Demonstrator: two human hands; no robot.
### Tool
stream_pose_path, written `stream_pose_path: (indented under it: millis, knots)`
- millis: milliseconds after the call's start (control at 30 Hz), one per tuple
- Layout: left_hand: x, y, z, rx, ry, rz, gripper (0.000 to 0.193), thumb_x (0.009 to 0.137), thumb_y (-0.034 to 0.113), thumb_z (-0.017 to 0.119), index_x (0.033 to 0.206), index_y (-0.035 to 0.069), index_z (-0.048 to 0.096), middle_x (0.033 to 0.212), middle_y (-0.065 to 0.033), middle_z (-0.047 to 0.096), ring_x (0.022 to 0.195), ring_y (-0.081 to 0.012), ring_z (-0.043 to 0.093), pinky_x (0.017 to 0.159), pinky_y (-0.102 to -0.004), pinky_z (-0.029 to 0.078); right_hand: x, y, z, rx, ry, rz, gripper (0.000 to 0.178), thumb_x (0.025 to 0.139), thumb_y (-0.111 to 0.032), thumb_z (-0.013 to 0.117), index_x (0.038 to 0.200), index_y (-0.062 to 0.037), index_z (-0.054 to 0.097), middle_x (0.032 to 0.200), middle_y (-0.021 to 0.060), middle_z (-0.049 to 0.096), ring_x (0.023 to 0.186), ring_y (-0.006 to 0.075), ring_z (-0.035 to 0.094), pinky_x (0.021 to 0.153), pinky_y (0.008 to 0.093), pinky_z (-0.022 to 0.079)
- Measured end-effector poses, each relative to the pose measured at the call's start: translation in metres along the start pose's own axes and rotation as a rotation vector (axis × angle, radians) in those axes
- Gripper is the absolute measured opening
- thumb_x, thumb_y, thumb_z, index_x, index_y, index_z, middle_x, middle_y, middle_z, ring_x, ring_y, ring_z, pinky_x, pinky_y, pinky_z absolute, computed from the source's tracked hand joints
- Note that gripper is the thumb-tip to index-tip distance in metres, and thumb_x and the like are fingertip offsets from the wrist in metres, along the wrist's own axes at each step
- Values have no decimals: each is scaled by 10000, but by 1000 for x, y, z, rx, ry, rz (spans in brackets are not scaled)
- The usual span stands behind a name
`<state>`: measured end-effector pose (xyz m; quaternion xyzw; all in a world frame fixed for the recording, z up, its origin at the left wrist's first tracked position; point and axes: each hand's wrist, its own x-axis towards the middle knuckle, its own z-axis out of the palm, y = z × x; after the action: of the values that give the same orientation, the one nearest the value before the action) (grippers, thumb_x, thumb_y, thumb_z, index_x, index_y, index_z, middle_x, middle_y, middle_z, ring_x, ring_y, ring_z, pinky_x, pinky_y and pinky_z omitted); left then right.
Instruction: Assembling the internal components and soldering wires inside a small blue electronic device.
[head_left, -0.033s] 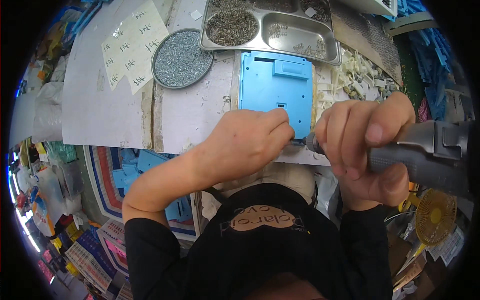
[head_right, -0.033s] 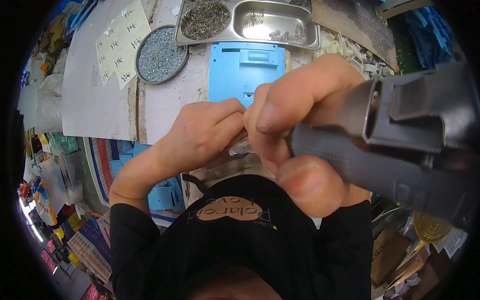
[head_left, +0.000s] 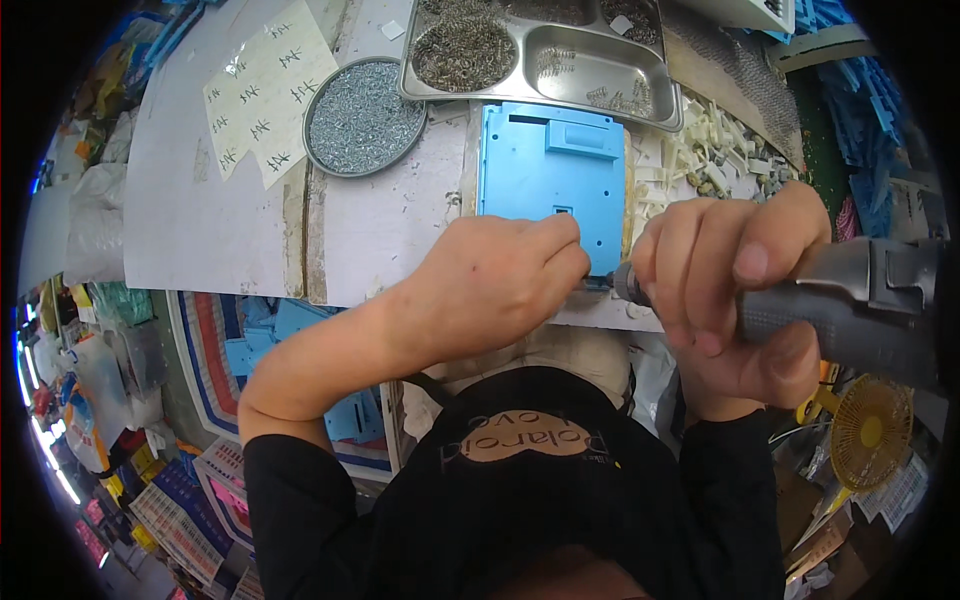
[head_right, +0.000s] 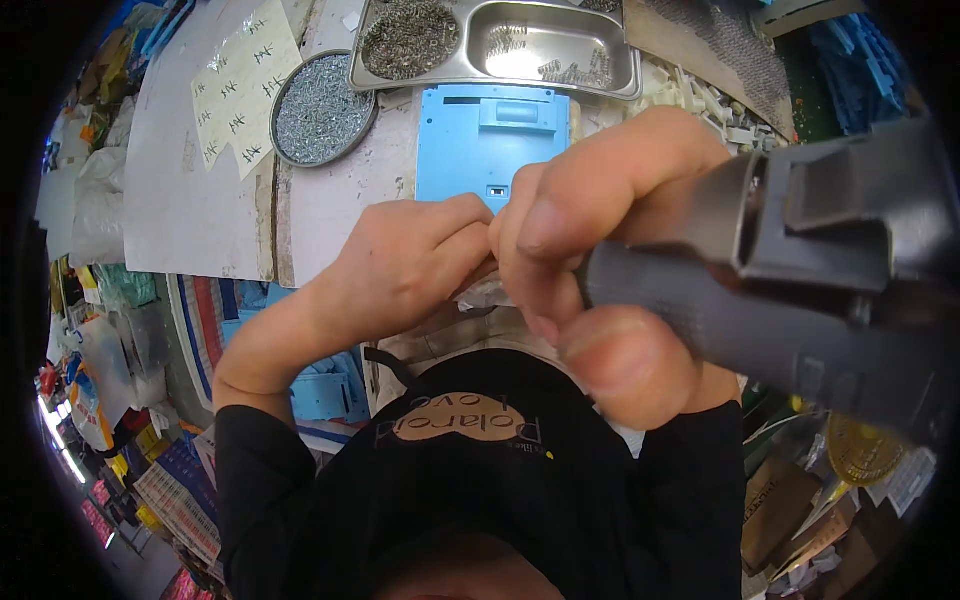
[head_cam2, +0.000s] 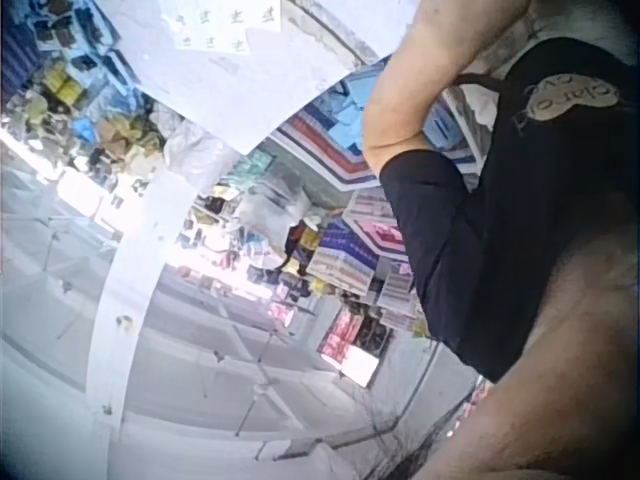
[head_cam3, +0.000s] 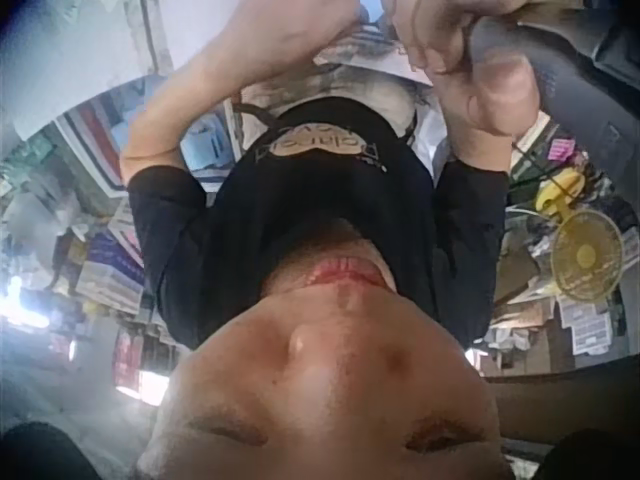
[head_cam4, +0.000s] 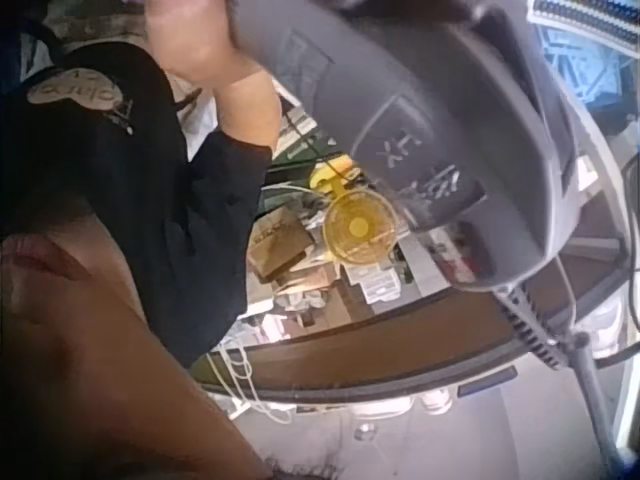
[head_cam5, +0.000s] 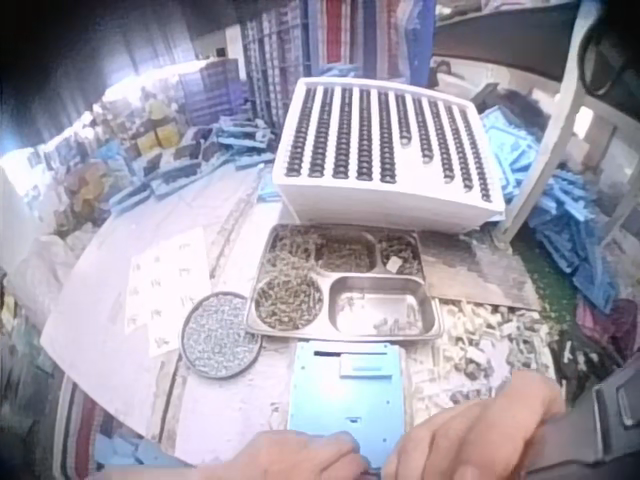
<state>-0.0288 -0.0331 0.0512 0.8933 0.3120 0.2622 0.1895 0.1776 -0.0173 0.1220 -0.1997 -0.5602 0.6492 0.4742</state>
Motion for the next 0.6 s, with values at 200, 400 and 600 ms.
stream_pose_path:
  millis: [200, 400, 600]
  knots:
    - [11, -2, -10, 40, -73, -17, 175, 892, 204, 695, 906, 70, 582, 816, -61, 524, 662, -253, 612, 531, -374, 492, 0, 2, -7, 14, 7, -95, 344, 973, -423, 640, 1094, -131, 504, 647, -42, 525, 578, 107, 504, 663, 294, 421]
    - [16, -4, -8, 91, -83, 4, 170, 901, 211, 690, 898, 82, 579, 820, -55, 530, 668, -243, 616, 526, -363, 491, -2, -4, -3, -32, 59, 19, 370, 960, -442, 673, 1084, -133, 511, 631, -38, 523, 570, 111, 499, 669, 303, 428]
    - [19, -3, -20, 40, -78, -60, 162, 882, 162, 724, 882, 80, 583, 816, -75, 546, 671, -278, 608, 548, -375, 484, -10, 8, -9, -31, 98, 55, 408, 931, -459, 723, 1050, -122, 525, 612, -38, 512, 553, 115, 492, 650, 302, 431]
